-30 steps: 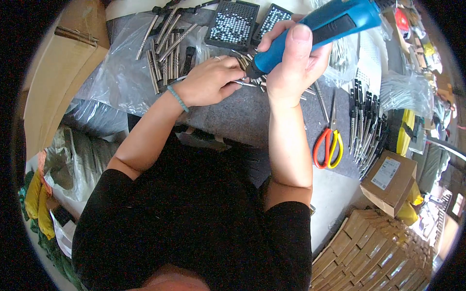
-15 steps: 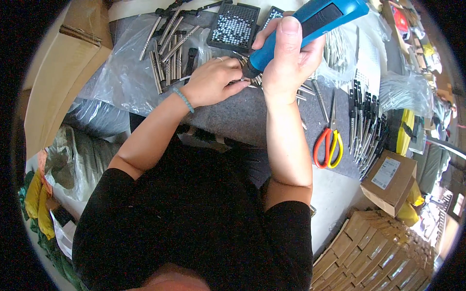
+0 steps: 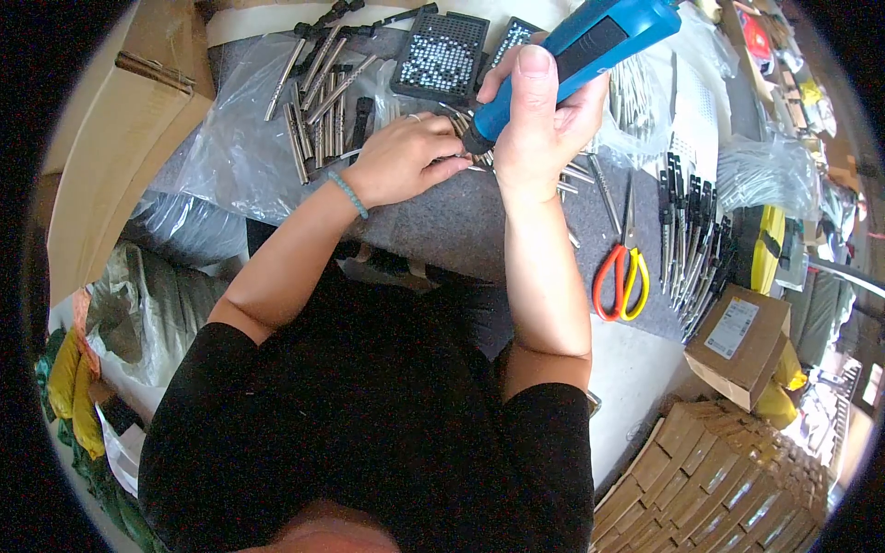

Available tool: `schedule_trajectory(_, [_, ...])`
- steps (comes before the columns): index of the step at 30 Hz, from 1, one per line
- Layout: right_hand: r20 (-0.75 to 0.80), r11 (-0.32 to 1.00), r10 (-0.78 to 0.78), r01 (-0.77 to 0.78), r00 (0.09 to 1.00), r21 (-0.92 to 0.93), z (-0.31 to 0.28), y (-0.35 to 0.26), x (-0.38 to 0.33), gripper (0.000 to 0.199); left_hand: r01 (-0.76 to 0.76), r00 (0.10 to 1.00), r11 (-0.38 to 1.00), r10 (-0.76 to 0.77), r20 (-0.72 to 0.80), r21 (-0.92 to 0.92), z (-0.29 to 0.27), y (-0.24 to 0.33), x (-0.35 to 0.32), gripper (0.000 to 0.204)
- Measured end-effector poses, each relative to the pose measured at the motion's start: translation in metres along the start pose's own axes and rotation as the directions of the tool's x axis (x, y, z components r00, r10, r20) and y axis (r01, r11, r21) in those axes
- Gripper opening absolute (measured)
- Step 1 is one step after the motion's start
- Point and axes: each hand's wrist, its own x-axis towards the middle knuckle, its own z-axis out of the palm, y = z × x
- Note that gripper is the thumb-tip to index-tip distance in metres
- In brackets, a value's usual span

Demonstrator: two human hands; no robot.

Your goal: The person is assembling hardware components, specifically inserting small metal pins and a black plastic piece onto a metal tube, then using a power screwdriver to secure them.

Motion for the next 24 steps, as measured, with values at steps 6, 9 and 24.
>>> schedule_trajectory(6, [0.007, 0.99, 0.006, -0.007, 1.0, 0.138, -0.0023, 0.0065, -0.002, 0.027, -0.018, 1.0, 0.999, 0.018, -0.023, -0.034, 0.0008, -0.0014, -0.0005, 0.019])
schedule_trajectory(9, [-0.02, 0.987, 0.016, -0.013, 1.0, 0.159, -0.0005, 0.007, -0.0028, 0.027, -0.013, 1.0, 0.999, 0.013, -0.016, -0.039, 0.0009, -0.0014, -0.0003, 0.019])
schedule_trajectory(24, [-0.024, 0.998, 0.026, -0.024, 0.999, 0.051, 0.0016, 0.0075, -0.004, 0.047, 0.027, 0.999, 1.0, -0.027, 0.047, 0.002, 0.0011, -0.0032, 0.0004, 0.025])
